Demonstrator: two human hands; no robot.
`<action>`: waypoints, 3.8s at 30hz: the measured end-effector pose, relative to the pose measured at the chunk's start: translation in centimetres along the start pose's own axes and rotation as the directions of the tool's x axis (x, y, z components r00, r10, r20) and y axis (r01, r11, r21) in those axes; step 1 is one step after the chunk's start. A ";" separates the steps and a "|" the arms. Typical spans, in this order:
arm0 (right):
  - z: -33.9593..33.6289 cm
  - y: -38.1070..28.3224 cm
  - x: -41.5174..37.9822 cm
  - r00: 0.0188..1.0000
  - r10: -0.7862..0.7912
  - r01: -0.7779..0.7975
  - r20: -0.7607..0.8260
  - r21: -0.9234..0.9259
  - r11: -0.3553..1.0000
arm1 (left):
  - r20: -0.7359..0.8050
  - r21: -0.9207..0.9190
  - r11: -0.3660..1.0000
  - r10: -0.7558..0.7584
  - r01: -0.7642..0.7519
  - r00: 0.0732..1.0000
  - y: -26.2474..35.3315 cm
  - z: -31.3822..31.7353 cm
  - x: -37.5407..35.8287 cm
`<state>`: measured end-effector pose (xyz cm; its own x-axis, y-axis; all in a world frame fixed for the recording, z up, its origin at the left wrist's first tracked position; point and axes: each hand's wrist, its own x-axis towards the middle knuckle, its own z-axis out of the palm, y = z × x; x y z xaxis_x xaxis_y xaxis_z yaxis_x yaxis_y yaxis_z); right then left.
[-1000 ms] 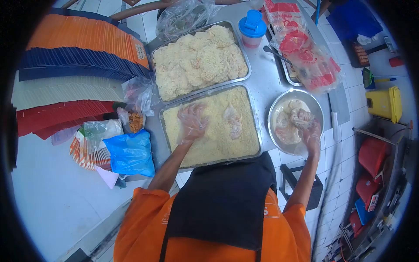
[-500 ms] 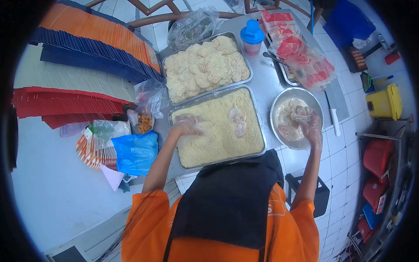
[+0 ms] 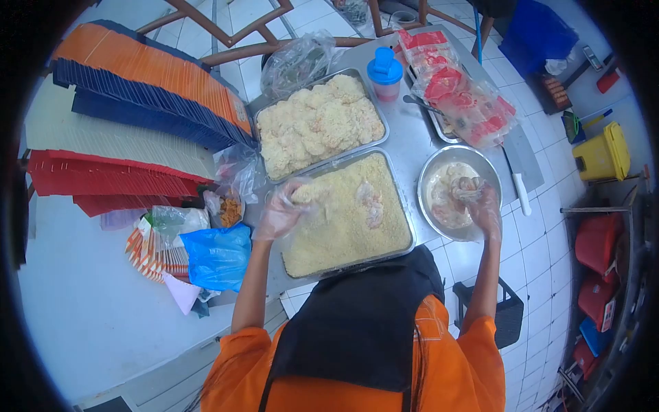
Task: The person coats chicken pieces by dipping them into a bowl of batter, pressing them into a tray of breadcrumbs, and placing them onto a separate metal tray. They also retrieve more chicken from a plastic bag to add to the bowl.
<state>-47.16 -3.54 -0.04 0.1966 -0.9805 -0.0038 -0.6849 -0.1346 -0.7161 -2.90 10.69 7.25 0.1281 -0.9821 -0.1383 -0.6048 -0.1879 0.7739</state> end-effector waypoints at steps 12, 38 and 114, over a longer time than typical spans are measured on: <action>-0.5 -3.4 0.0 0.990 0.116 -0.109 -0.076 0.085 0.990 | 0.101 -0.581 0.799 -0.114 0.152 0.988 -2.4 4.7 24.4; -3.3 -5.6 -1.0 0.952 0.258 -0.299 0.162 0.330 0.895 | -0.017 0.692 0.676 0.366 -0.253 0.931 1.9 9.4 22.9; -1.2 1.8 -0.8 0.984 0.154 -0.173 0.084 0.608 0.775 | -0.010 -0.031 0.989 -0.142 0.142 0.990 -4.1 13.7 3.3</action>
<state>-49.39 -3.19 -0.47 0.1471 -0.9739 -0.1729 -0.1387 0.1527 -0.9785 -10.78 8.02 -4.79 0.2205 -0.9451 -0.2410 -0.5559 -0.3248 0.7652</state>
